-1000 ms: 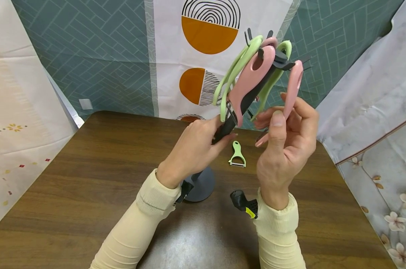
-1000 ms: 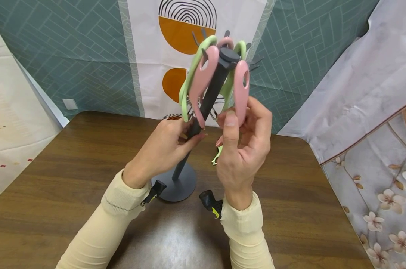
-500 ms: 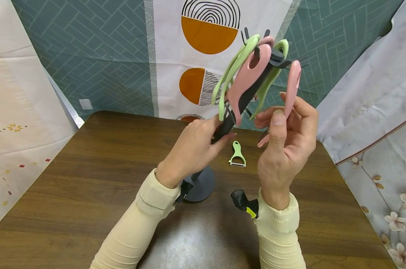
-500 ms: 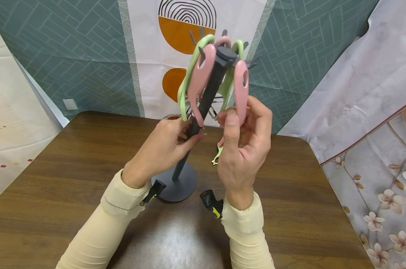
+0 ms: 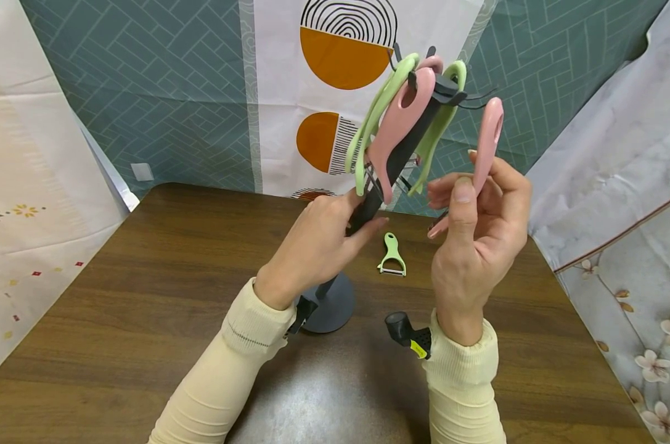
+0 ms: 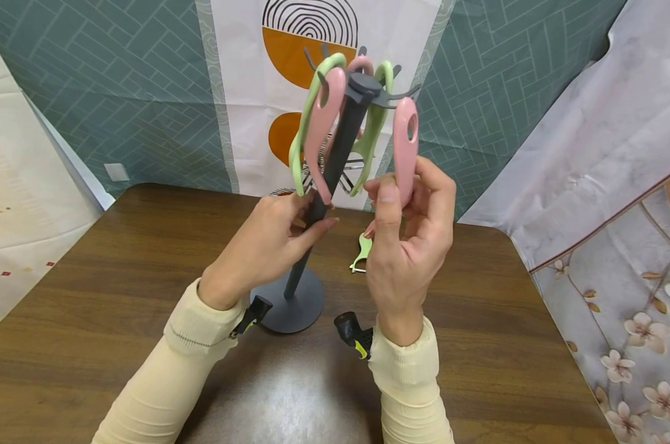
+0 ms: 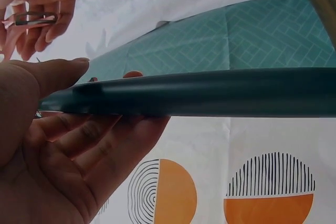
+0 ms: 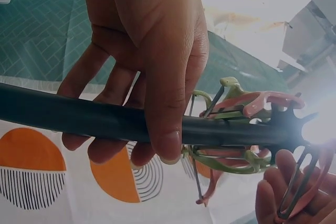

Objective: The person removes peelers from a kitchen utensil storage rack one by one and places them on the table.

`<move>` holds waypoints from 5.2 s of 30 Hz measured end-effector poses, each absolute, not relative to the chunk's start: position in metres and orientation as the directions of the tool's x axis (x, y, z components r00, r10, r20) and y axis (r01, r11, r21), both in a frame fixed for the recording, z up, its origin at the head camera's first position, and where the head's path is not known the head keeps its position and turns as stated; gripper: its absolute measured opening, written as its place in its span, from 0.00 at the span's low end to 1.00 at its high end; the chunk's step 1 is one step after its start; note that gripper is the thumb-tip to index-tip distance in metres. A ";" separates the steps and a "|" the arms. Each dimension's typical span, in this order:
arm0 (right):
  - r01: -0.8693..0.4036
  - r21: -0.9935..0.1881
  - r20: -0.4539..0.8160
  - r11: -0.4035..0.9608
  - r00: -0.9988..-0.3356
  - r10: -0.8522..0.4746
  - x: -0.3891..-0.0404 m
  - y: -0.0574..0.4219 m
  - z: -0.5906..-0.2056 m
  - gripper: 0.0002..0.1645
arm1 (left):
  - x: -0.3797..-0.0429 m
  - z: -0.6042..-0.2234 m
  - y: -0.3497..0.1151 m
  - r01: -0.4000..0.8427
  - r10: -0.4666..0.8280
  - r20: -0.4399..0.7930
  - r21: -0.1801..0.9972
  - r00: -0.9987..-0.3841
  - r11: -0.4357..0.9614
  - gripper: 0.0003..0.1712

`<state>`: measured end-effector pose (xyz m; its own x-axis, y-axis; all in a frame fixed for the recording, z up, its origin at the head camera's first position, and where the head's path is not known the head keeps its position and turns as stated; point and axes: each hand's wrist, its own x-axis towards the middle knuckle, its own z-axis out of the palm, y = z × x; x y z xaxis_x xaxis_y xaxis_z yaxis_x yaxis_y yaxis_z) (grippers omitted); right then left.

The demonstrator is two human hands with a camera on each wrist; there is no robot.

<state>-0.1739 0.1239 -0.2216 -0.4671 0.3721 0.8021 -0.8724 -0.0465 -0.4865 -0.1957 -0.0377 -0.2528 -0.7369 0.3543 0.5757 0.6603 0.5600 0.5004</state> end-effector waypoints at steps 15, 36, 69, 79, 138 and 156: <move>-0.852 -0.523 0.794 -0.033 -0.501 0.346 -0.173 0.127 -0.221 0.13 | -0.196 -0.250 -0.043 0.641 0.349 0.566 0.474 -0.747 0.604 0.08; -0.812 -0.583 0.790 0.046 -0.552 0.268 -0.176 0.137 -0.221 0.11 | -0.197 -0.248 -0.047 0.622 0.346 0.544 0.478 -0.764 0.621 0.11; -0.722 -0.692 0.708 0.025 -0.671 0.220 -0.182 0.153 -0.224 0.12 | -0.200 -0.248 -0.061 0.589 0.326 0.498 0.587 -0.804 0.556 0.09; -0.656 -0.750 0.657 0.084 -0.725 0.207 -0.184 0.154 -0.224 0.12 | -0.201 -0.248 -0.066 0.584 0.328 0.489 0.593 -0.808 0.554 0.08; -0.333 -0.598 0.581 0.729 -0.806 0.109 -0.251 0.175 -0.282 0.21 | -0.216 -0.256 -0.083 0.637 0.420 0.481 0.626 -0.770 0.450 0.08; -0.263 -0.593 0.528 0.761 -0.840 0.121 -0.259 0.193 -0.306 0.20 | -0.218 -0.258 -0.087 0.629 0.430 0.472 0.673 -0.770 0.388 0.16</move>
<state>-0.2594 0.1930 -0.3061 -0.8403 0.1211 0.5285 -0.2632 0.7610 -0.5929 -0.2180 -0.0871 -0.2582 -0.7700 0.4297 0.4716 0.6291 0.3883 0.6734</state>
